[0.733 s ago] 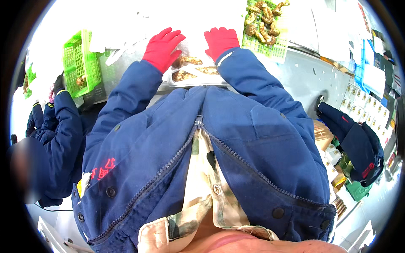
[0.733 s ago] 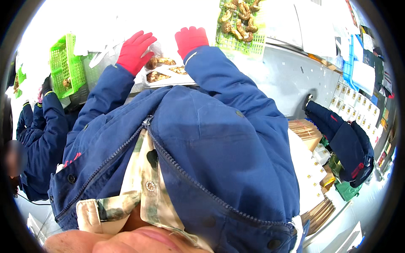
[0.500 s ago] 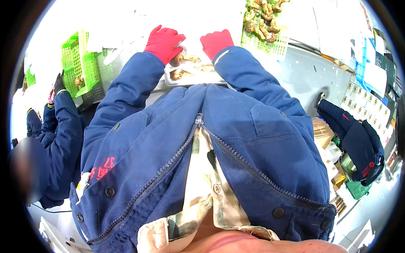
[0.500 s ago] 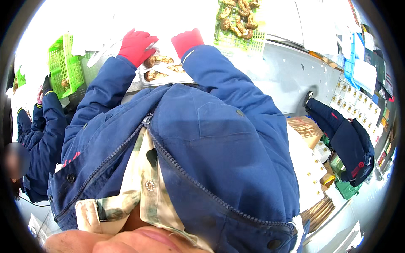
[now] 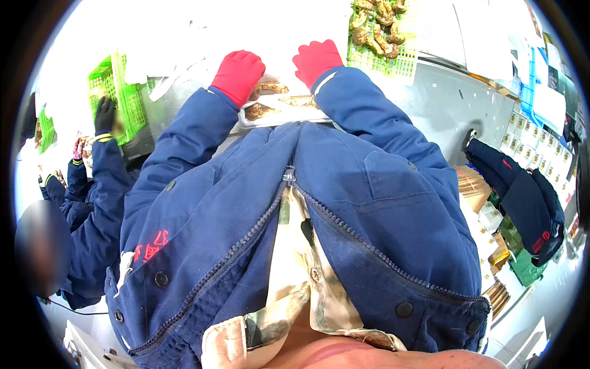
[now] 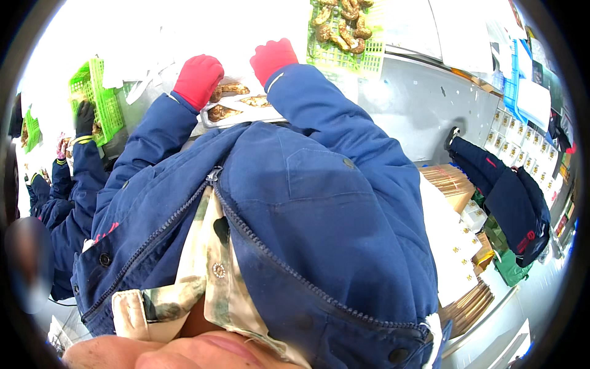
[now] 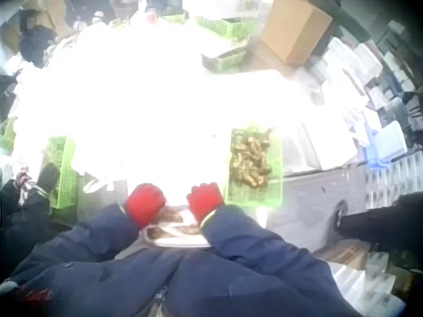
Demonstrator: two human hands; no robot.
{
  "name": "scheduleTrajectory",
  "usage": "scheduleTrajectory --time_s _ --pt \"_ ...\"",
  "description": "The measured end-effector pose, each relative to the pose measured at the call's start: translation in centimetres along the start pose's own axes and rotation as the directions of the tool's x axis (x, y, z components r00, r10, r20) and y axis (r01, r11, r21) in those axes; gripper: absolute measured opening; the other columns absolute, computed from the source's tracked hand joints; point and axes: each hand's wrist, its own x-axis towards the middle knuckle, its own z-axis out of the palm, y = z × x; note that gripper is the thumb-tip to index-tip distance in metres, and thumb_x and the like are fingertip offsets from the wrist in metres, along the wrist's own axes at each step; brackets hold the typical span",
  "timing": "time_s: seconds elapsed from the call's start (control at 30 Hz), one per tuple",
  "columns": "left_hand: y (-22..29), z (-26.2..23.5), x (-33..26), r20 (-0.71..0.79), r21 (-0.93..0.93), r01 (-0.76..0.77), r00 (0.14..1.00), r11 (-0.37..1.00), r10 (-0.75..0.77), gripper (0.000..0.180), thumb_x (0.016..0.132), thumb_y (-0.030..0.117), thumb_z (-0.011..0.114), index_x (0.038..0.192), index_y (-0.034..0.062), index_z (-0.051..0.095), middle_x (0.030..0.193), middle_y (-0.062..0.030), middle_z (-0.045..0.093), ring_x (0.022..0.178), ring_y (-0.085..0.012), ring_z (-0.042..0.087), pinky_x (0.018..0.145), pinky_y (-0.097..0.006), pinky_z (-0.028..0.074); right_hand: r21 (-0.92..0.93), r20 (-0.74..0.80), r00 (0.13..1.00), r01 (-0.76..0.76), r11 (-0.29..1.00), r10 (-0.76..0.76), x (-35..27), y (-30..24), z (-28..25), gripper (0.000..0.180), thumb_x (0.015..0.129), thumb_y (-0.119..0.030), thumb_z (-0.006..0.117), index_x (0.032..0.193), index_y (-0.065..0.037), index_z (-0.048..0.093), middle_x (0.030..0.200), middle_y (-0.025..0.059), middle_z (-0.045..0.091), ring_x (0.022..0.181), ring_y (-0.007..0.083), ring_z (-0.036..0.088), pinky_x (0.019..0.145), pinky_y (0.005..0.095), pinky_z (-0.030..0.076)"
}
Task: The person picks ginger roots from green plastic crates and arranges them in rows within white styrofoam boxes lined with white paper at a large industrial processing table.
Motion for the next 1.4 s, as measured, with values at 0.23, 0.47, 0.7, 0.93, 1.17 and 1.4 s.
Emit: scheduleTrajectory --time_s 0.23,0.47,0.7,0.93,1.17,1.4 --pt "0.7 -0.2 -2.2 0.123 0.047 0.130 0.983 0.990 -0.134 0.009 0.083 0.011 0.061 0.092 0.0109 0.059 0.090 -0.0066 0.062 0.089 -0.0279 0.058 0.083 -0.042 0.045 0.100 -0.018 0.988 0.155 0.983 -0.154 -1.0 -0.6 0.1 0.010 0.084 -0.018 0.059 0.091 -0.016 0.066 0.092 0.0035 0.064 0.091 0.0231 0.063 0.078 0.0408 0.045" --pt "2.3 -2.2 -2.1 0.258 -0.013 0.241 0.939 0.971 -0.229 0.028 0.085 0.023 0.065 0.111 0.0160 0.064 0.094 -0.0052 0.063 0.097 -0.0252 0.058 0.098 -0.044 0.040 0.109 0.020 0.976 0.211 0.971 -0.215 -2.2 0.6 -0.2 0.012 0.083 -0.020 0.061 0.095 -0.018 0.065 0.089 0.0026 0.065 0.088 0.0230 0.064 0.078 0.0408 0.044" --pt "2.1 -1.9 -3.6 0.175 -0.029 0.200 0.966 0.979 -0.192 0.032 0.079 0.030 0.071 0.106 0.0164 0.064 0.109 0.0007 0.063 0.116 -0.0192 0.054 0.113 -0.047 0.027 0.178 -0.012 0.998 0.064 0.982 -0.063 -3.3 -1.1 -0.6 0.011 0.082 -0.022 0.062 0.093 -0.019 0.065 0.093 0.0015 0.063 0.089 0.0227 0.061 0.079 0.0422 0.042" --pt "2.2 -1.7 -3.9 0.121 -0.036 0.143 0.983 0.989 -0.137 0.037 0.075 0.025 0.075 0.107 0.0157 0.062 0.109 -0.0006 0.064 0.113 -0.0220 0.058 0.113 -0.050 0.026 0.108 -0.133 0.990 0.053 0.993 -0.039 -3.8 -0.4 -0.3 0.008 0.083 -0.024 0.061 0.088 -0.019 0.065 0.083 0.0000 0.066 0.088 0.0223 0.062 0.076 0.0427 0.040" --pt "1.7 -1.1 -4.9 0.153 -0.076 0.156 0.978 0.985 -0.143 0.040 0.079 0.025 0.073 0.116 0.0155 0.061 0.116 -0.0025 0.064 0.115 -0.0249 0.057 0.112 -0.051 0.027 0.117 0.133 0.989 0.049 0.992 -0.064 -3.5 0.0 -2.0 0.011 0.087 -0.028 0.061 0.093 -0.020 0.066 0.085 -0.0005 0.067 0.088 0.0221 0.062 0.080 0.0422 0.039" --pt "3.2 -2.7 -4.4 0.130 -0.065 0.235 0.966 0.970 -0.225 0.046 0.079 0.025 0.073 0.121 0.0119 0.059 0.127 -0.0099 0.058 0.124 -0.0329 0.049 0.109 -0.049 0.031 0.666 -0.078 0.986 -0.057 0.744 0.146 -4.4 8.8 -0.3 0.035 0.086 -0.034 0.065 0.114 -0.014 0.066 0.113 0.0087 0.066 0.104 0.0283 0.062 0.091 0.0420 0.048"
